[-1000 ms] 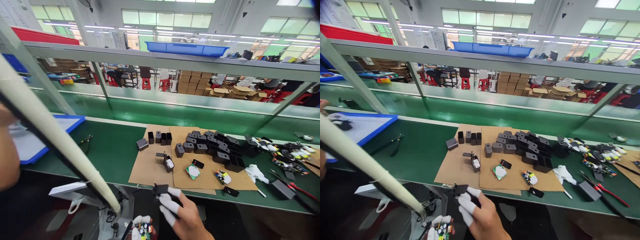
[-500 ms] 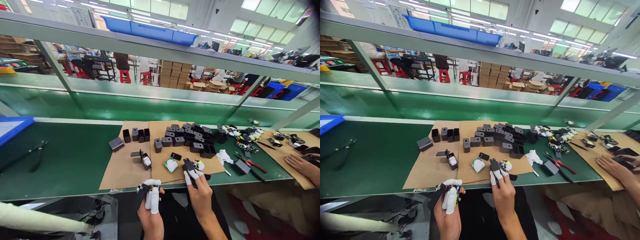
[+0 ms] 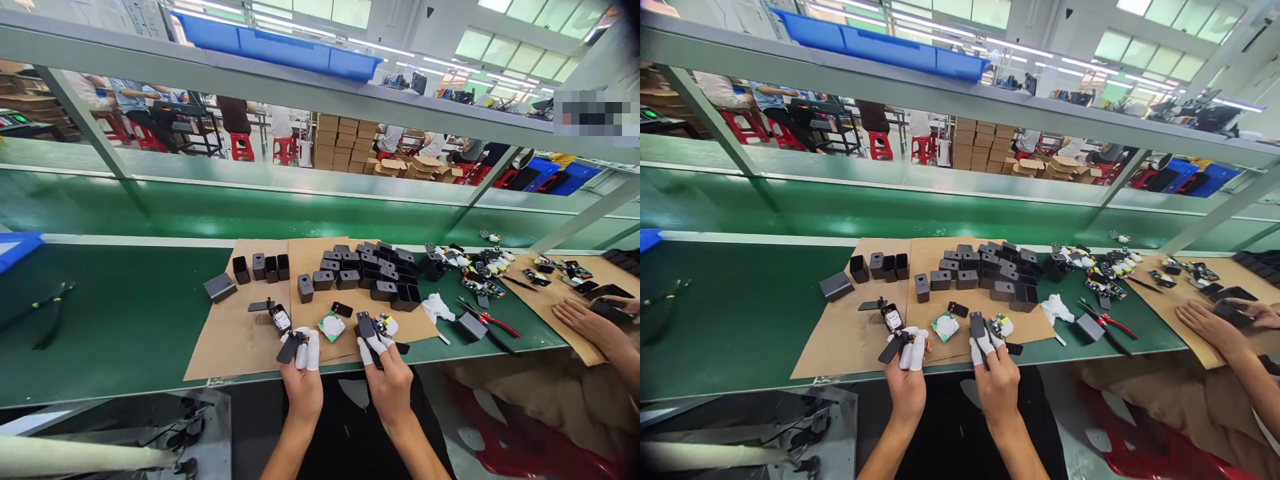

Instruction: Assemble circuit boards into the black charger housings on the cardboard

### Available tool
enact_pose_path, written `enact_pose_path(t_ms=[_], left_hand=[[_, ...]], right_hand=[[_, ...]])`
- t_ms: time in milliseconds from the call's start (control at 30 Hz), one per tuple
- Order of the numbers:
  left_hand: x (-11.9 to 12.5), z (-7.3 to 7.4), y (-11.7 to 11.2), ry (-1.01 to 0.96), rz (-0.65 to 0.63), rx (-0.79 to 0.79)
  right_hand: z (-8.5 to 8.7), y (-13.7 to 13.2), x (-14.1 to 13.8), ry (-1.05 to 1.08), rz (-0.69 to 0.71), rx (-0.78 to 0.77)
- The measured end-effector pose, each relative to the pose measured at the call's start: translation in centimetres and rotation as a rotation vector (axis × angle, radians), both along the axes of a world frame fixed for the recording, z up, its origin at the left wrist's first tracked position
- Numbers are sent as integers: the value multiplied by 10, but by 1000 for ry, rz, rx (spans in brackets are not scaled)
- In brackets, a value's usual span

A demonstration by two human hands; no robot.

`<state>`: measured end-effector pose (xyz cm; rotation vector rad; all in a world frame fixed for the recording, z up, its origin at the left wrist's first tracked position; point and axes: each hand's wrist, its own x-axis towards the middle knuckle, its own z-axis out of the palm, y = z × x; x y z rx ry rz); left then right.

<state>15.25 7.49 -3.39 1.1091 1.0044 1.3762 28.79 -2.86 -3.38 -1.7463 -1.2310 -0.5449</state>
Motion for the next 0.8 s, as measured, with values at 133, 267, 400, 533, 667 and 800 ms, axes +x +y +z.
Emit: enact_pose_path(t_ms=[133, 267, 400, 533, 667, 800], left_hand=[[-1, -1, -3, 27, 14, 11], [-4, -4, -2, 57, 2, 20], [-1, -7, -1, 72, 13, 20], [1, -5, -2, 78, 8, 38], [-1, 0, -2, 100, 2, 82], [-3, 3, -2, 133, 13, 126]], right_hand=[[24, -8, -1, 33, -34, 46], [27, -10, -2, 118, -44, 118], [-4, -4, -2, 176, 6, 39], [-13, -1, -3, 276, 8, 30], [18, -1, -16, 473, -9, 124], [62, -12, -44, 1220, 143, 361]])
